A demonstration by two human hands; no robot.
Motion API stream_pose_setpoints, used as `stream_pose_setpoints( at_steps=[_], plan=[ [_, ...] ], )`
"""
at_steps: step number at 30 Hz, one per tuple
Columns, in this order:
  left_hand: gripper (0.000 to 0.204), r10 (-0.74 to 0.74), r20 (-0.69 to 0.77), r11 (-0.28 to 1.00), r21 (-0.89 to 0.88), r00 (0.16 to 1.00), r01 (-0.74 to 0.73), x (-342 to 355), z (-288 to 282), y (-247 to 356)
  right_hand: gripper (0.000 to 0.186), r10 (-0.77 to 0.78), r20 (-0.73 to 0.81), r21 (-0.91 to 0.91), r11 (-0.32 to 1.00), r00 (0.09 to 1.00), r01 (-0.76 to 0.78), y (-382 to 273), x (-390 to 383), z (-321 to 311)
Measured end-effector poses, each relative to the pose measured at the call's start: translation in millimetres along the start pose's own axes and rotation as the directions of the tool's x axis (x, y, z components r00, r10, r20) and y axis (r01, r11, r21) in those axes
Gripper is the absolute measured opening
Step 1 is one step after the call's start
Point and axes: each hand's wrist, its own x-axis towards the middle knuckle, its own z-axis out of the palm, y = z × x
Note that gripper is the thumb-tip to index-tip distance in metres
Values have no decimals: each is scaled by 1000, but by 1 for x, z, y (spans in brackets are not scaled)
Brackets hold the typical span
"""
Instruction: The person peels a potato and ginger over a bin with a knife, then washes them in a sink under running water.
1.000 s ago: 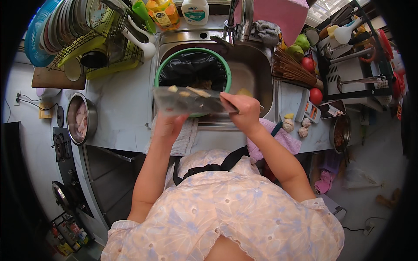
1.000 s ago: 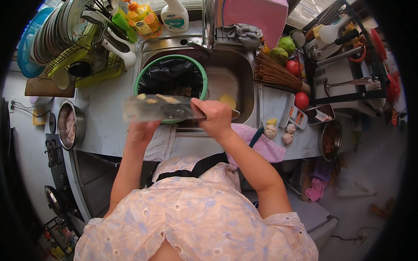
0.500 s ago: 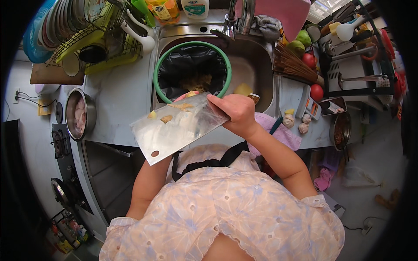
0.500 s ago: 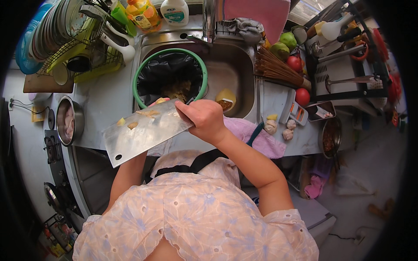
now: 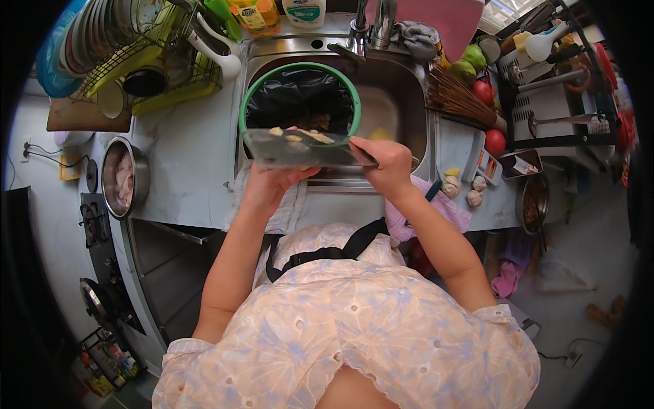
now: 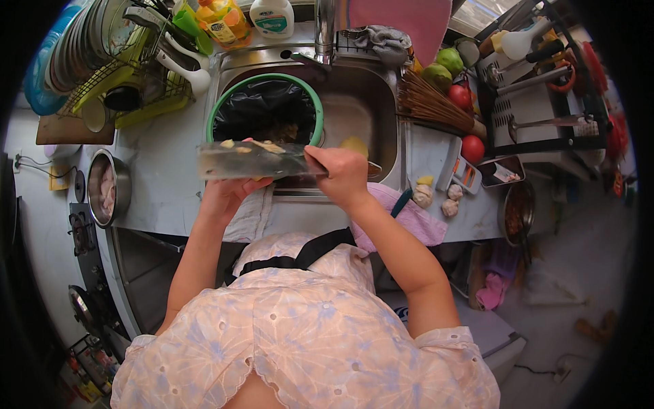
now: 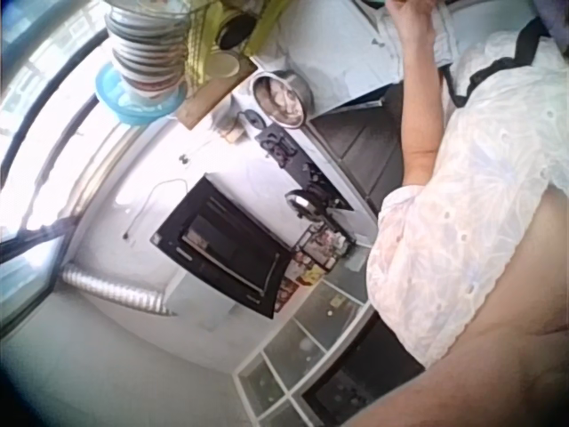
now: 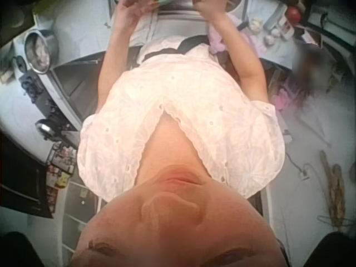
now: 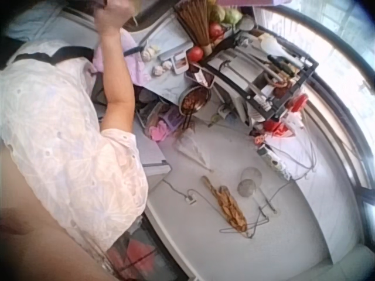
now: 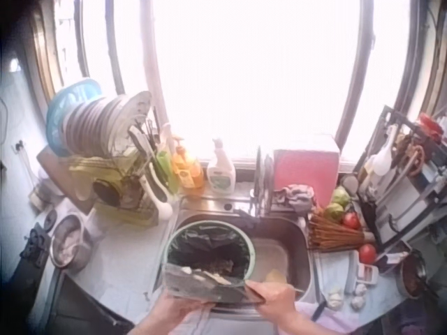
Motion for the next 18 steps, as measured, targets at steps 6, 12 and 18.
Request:
stream_pose_setpoints(
  at_steps=[6,12,18],
  plan=[
    [70,42,187,898,-437,981,45,-1,-11,-8,23,-165,6,42,985,986,165,-29,7,-2],
    [61,99,212,946,-323,972,-25,-1,-26,-14,36,-196,65,29,980,978,195,-30,11,-3],
    [46,-133,59,986,-91,989,138,-3,-8,13,24,-1,41,-100,995,999,5,18,3,11]
  ],
)
